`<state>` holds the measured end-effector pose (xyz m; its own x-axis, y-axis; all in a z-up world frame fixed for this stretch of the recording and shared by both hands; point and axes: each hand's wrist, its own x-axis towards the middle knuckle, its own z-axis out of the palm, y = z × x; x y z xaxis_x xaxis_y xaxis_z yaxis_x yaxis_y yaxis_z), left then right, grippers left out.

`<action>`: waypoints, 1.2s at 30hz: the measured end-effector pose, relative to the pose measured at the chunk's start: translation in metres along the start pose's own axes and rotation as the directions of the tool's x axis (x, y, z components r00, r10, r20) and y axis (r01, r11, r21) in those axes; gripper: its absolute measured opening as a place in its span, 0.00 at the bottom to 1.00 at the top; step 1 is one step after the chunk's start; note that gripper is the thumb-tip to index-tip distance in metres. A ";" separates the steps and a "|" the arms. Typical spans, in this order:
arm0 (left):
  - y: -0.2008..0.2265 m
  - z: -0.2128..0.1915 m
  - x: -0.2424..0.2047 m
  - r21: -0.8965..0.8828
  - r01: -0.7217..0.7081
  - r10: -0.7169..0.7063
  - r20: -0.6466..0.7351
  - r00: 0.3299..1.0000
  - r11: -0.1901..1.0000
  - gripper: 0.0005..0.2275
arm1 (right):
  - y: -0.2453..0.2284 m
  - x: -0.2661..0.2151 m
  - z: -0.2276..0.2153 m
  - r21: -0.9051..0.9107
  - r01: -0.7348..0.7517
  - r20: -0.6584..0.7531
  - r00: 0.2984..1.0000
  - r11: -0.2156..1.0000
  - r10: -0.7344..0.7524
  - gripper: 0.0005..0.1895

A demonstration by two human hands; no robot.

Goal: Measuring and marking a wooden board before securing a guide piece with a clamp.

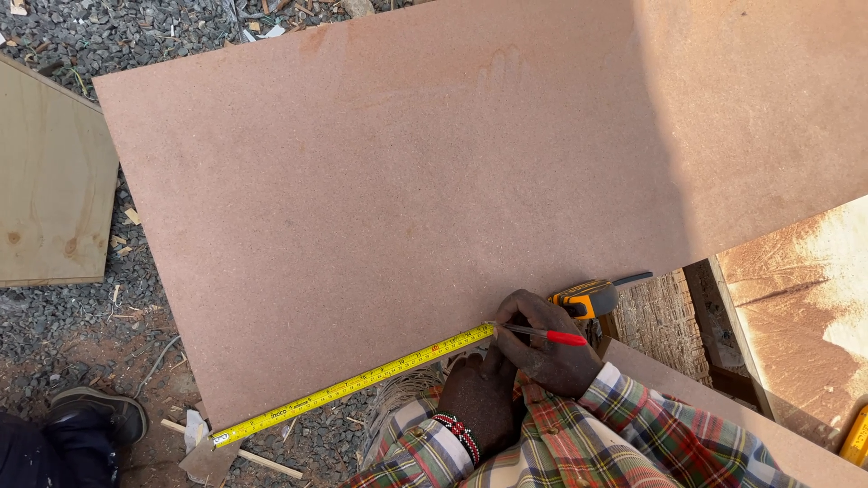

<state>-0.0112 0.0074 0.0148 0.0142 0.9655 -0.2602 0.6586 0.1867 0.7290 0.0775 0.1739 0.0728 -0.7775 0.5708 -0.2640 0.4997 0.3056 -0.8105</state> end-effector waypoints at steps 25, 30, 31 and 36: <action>-0.173 -0.145 -0.076 0.258 0.644 -0.115 -0.871 0.477 0.720 0.26 | 0.085 0.029 -0.057 -0.219 -0.167 -0.456 0.888 0.961 0.050 0.33; -0.233 -0.217 -0.013 0.233 0.735 -0.154 -0.895 0.417 0.637 0.36 | 0.058 0.134 -0.078 -0.285 -0.091 -0.430 0.902 0.954 -0.043 0.34; -0.243 -0.236 0.004 0.229 0.749 -0.147 -0.905 0.399 0.621 0.37 | 0.056 0.162 -0.085 -0.355 -0.031 -0.405 0.906 0.934 -0.124 0.34; -0.300 -0.292 0.075 0.149 0.803 -0.172 -0.939 0.298 0.576 0.39 | 0.048 0.307 -0.111 -0.357 0.025 -0.358 0.920 0.934 -0.161 0.36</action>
<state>-0.4272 0.0765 -0.0387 -0.8156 0.4259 0.3916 0.5032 0.8562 0.1168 -0.0951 0.4480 0.0111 -0.6591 0.7483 0.0751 0.5836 0.5719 -0.5766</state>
